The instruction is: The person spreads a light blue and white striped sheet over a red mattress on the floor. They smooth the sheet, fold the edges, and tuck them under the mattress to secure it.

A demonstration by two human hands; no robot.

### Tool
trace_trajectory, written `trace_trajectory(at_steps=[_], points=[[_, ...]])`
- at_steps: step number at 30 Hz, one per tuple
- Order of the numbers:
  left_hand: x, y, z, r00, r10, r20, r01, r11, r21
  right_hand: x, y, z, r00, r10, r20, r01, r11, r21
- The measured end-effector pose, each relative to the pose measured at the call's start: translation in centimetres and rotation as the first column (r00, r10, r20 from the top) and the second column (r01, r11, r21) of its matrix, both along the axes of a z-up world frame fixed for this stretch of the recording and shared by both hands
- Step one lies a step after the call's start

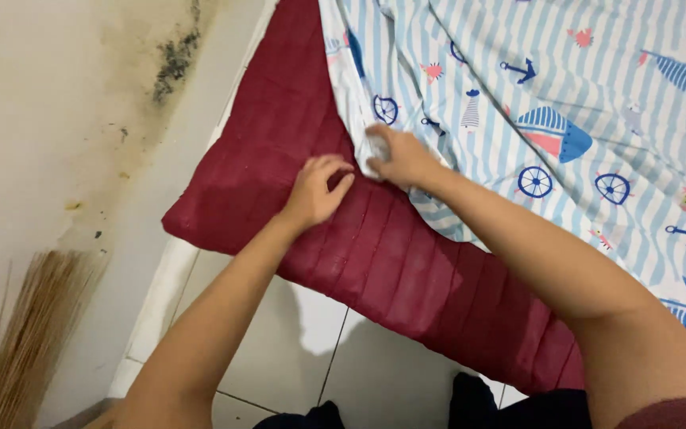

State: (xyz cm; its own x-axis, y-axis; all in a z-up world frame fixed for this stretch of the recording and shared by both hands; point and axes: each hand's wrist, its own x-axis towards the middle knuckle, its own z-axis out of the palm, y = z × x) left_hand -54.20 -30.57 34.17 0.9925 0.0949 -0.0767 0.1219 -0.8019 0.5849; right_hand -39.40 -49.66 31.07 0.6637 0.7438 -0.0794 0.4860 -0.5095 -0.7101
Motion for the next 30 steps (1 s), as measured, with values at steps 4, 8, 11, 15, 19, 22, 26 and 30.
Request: trace_trajectory(at_steps=[4,8,11,15,19,22,26,30], points=[[-2.7,-0.9,1.6,0.989,0.131,0.067,-0.112,0.964,-0.239,-5.8,0.9,4.6,0.998,0.049,0.044,-0.060,0.957,0.285],[-4.3,0.3,3.2,0.898,0.438,-0.032,-0.388,0.757,-0.525,-11.4,3.0,8.0,0.950,0.305,0.063,-0.310,0.907,0.287],[-7.2,2.7,1.7,0.796,0.573,-0.194,-0.545,0.541,-0.640,-16.1,4.6,10.6,0.917,0.392,0.073,-0.391,0.848,0.358],[-10.3,7.9,2.0,0.784,0.521,-0.337,-0.595,0.474,-0.649,-20.4,7.7,9.4,0.864,0.502,0.031,-0.463,0.769,0.440],[-13.6,7.0,10.4,0.771,0.555,-0.313,-0.631,0.595,-0.498,-24.8,10.5,9.8,0.830,0.557,-0.016,-0.504,0.764,0.403],[-15.1,12.5,5.5,0.706,0.677,-0.211,-0.683,0.570,-0.457,-26.8,13.7,9.0,0.850,0.527,-0.019,-0.480,0.787,0.389],[-16.8,14.5,2.9,0.573,0.794,-0.205,-0.771,0.437,-0.463,-29.3,13.7,12.6,0.872,0.484,0.076,-0.476,0.801,0.362],[-17.1,16.3,-1.7,0.552,0.831,0.061,-0.782,0.542,-0.308,-30.1,17.4,7.1,0.873,0.452,0.185,-0.487,0.782,0.389]])
